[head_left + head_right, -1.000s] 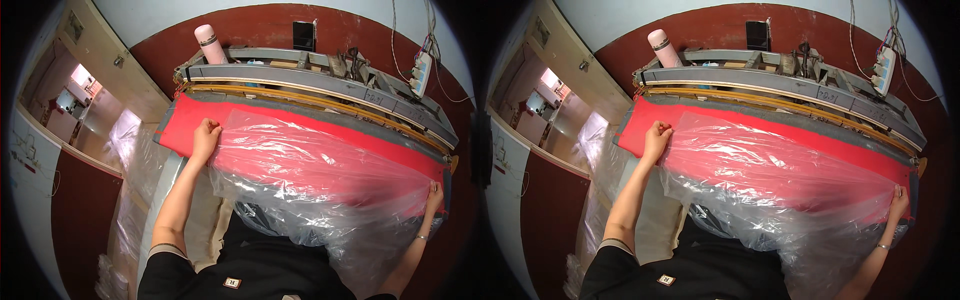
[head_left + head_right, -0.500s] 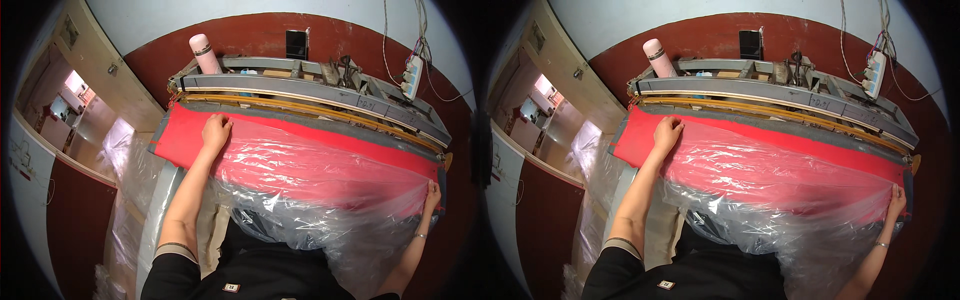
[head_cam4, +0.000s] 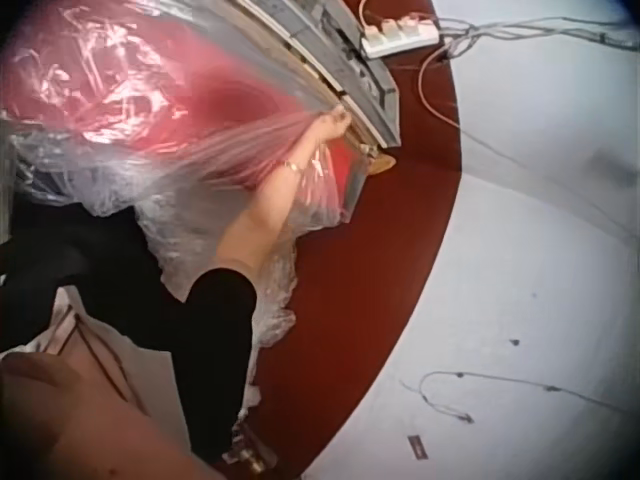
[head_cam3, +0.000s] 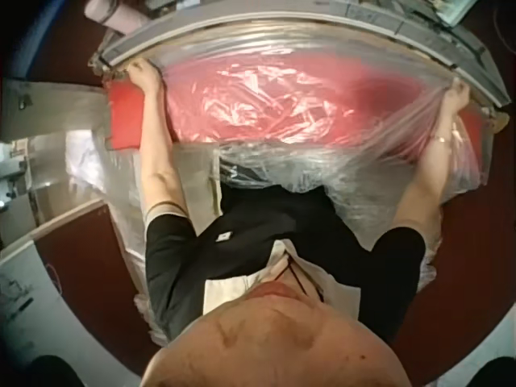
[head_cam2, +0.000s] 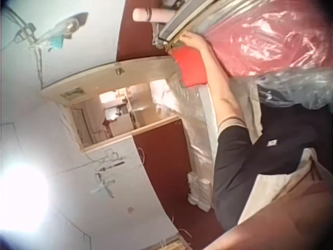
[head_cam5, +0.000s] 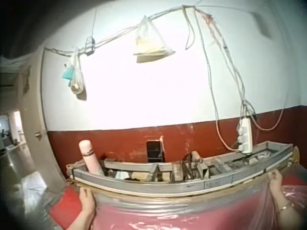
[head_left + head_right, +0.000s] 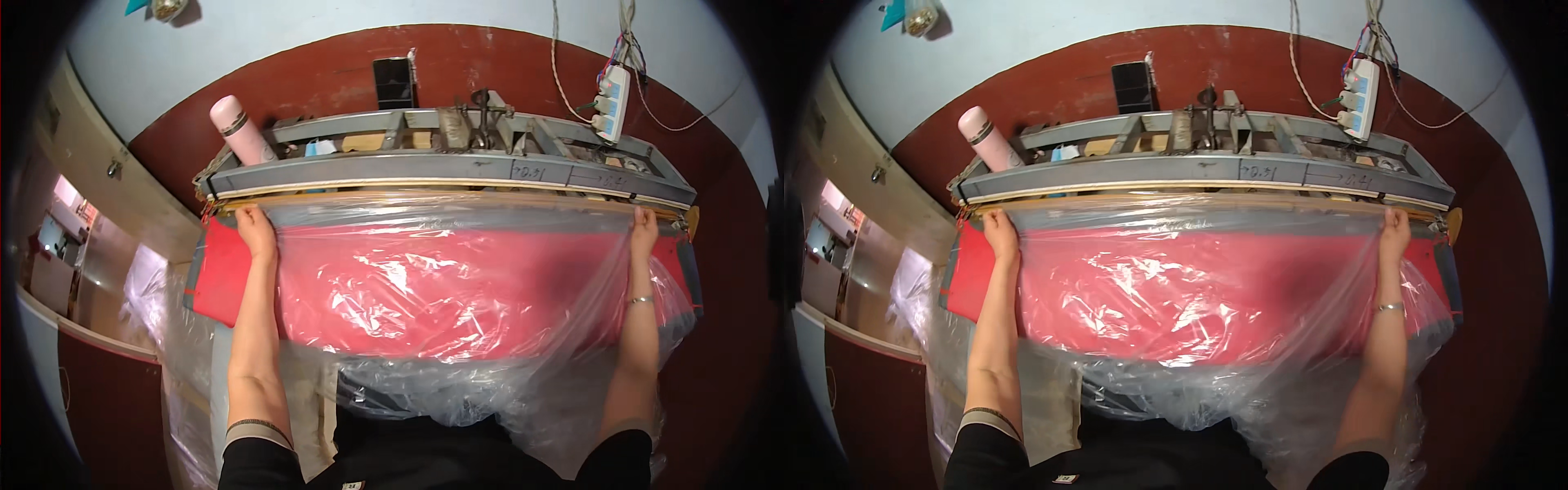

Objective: The person aligns and heat-seals plastic sheets using a sealing machine, then gathers, unfolds, and organizes the plastic sheets on the floor by hand.

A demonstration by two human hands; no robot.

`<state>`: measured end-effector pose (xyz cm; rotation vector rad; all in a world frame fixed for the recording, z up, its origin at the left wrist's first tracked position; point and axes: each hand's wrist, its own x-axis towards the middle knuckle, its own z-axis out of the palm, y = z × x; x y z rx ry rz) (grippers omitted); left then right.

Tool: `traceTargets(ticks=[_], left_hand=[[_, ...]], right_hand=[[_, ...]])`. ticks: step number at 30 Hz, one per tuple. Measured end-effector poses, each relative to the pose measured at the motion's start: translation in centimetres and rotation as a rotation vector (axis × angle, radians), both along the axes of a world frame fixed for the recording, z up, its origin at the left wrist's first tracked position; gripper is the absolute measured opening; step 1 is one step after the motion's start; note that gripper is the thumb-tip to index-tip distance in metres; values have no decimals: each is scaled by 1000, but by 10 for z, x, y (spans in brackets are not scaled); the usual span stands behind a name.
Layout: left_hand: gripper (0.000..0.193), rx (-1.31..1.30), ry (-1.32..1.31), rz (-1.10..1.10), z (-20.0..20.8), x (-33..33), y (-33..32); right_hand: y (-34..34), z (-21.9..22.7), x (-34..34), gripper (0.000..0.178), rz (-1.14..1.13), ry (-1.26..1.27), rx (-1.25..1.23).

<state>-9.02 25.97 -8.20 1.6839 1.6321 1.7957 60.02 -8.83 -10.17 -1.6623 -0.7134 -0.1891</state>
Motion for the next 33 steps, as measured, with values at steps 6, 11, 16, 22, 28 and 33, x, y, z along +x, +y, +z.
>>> traceTargets(ticks=[6,11,16,22,28,33], left_hand=[[13,-64,-84,-56,-14,-15,27],[9,-55,-139,46,-2,-11,26],[10,-39,-263,155,2,-12,26],[10,-356,-222,-421,29,-44,-12],[6,-5,-383,-425,88,-39,-152],[36,-375,320,-469,-26,-51,-260]], right_hand=[[22,1,-18,20,-105,-41,134],[15,8,-10,15,-238,-104,-19],[18,18,-20,16,-275,112,188],[-46,62,-40,29,-117,-145,35],[-320,-40,-1,30,-645,-234,-29],[-429,-188,-91,30,-760,458,-592]])
